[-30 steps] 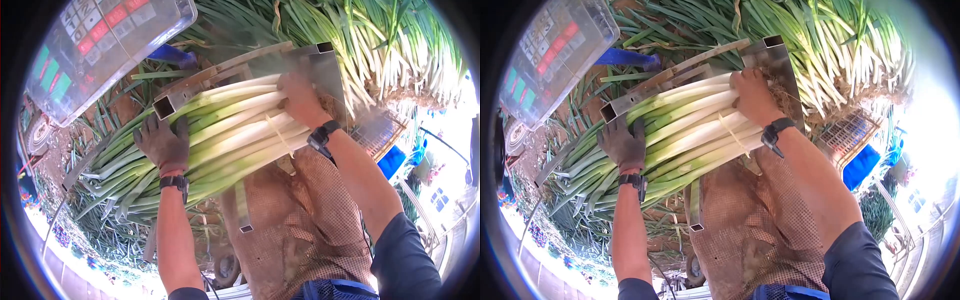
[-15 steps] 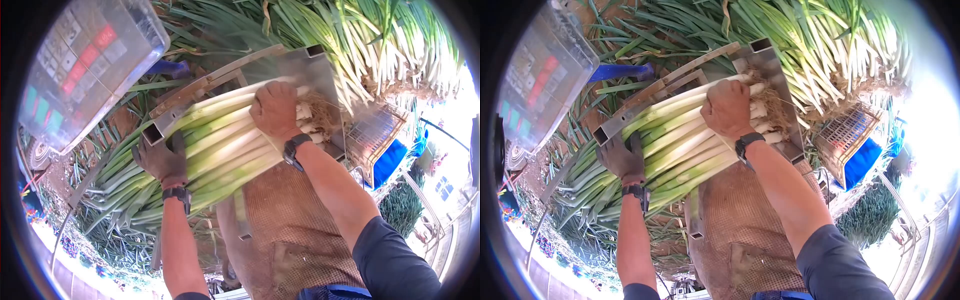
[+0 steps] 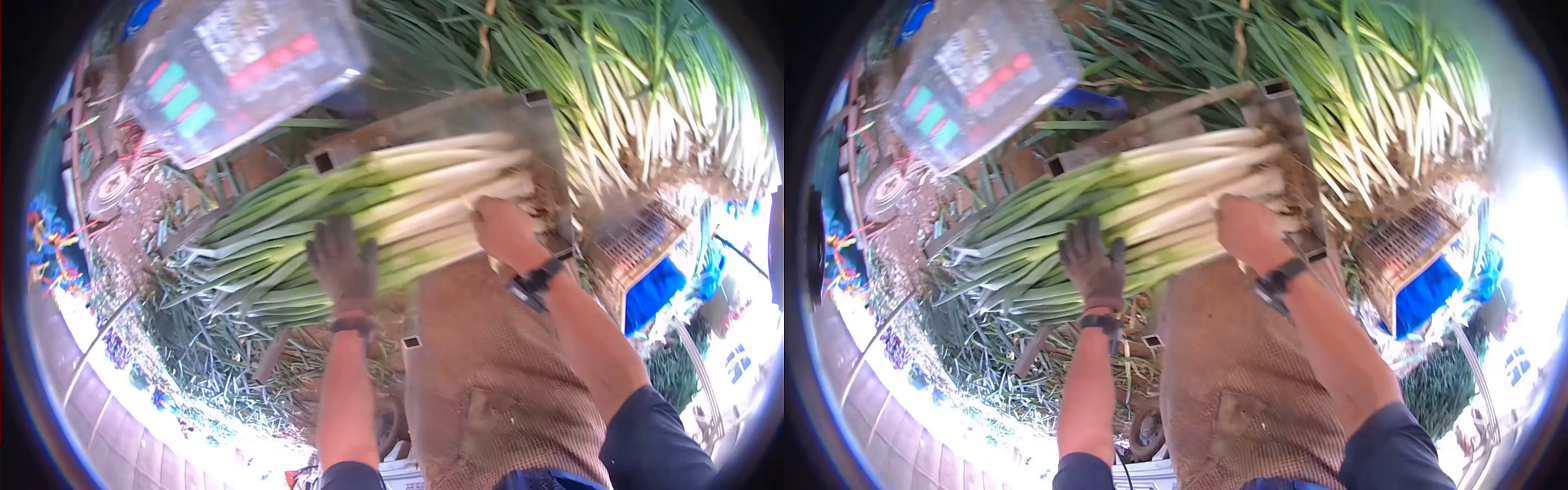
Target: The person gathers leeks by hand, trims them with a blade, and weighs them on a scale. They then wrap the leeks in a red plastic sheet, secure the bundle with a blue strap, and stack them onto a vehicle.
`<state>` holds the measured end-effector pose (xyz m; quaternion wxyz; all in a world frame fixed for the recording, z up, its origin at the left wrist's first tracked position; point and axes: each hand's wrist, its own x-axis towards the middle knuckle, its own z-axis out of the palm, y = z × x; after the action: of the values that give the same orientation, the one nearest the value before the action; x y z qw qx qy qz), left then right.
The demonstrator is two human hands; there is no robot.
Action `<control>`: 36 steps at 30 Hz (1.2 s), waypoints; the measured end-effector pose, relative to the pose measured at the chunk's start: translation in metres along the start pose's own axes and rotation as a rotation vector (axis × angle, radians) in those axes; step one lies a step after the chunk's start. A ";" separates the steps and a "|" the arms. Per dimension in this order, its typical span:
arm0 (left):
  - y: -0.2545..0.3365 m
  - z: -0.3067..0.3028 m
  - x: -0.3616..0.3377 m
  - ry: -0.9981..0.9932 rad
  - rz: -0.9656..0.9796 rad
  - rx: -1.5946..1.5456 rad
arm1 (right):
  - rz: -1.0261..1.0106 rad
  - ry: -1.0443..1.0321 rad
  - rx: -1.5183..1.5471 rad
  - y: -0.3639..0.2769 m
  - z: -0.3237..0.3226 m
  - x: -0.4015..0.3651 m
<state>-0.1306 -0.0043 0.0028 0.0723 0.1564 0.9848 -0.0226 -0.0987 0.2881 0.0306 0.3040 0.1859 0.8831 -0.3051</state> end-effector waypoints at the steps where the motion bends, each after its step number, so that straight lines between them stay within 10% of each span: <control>1: -0.001 0.008 0.000 0.040 -0.006 -0.004 | -0.013 0.009 -0.060 -0.003 -0.013 -0.004; 9: -0.002 0.002 0.003 0.026 -0.043 -0.121 | -0.096 0.224 -0.306 0.061 -0.126 -0.068; 14: -0.003 0.005 0.003 0.028 -0.048 -0.111 | 0.097 0.531 -0.366 0.210 -0.187 -0.153; 17: -0.001 -0.001 0.004 0.020 -0.056 -0.122 | 0.662 0.122 -0.602 0.299 -0.210 -0.237; 20: -0.004 -0.013 0.002 -0.014 -0.073 -0.157 | 0.800 0.041 -0.723 0.332 -0.189 -0.311; 23: -0.006 -0.051 0.004 -0.001 -0.081 -0.250 | 0.738 -0.012 -0.610 0.335 -0.135 -0.339; 25: -0.012 -0.076 -0.009 0.124 -0.078 -0.347 | 0.114 -0.178 -0.734 0.374 -0.090 -0.358; 28: -0.028 -0.091 -0.057 0.234 -0.174 -0.464 | 0.119 -0.107 -0.390 0.283 -0.059 -0.323; 29: -0.032 -0.097 -0.078 0.191 -0.218 -0.505 | 0.390 0.070 -0.246 0.246 -0.047 -0.315; 36: -0.049 -0.076 -0.266 -0.308 -0.565 -0.808 | 0.594 -0.105 0.403 0.135 -0.040 -0.277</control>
<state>0.0942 -0.1268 0.1183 0.2622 -0.1613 0.8966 0.3183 0.1600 0.3749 0.1781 0.3814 0.4749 0.6958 -0.3806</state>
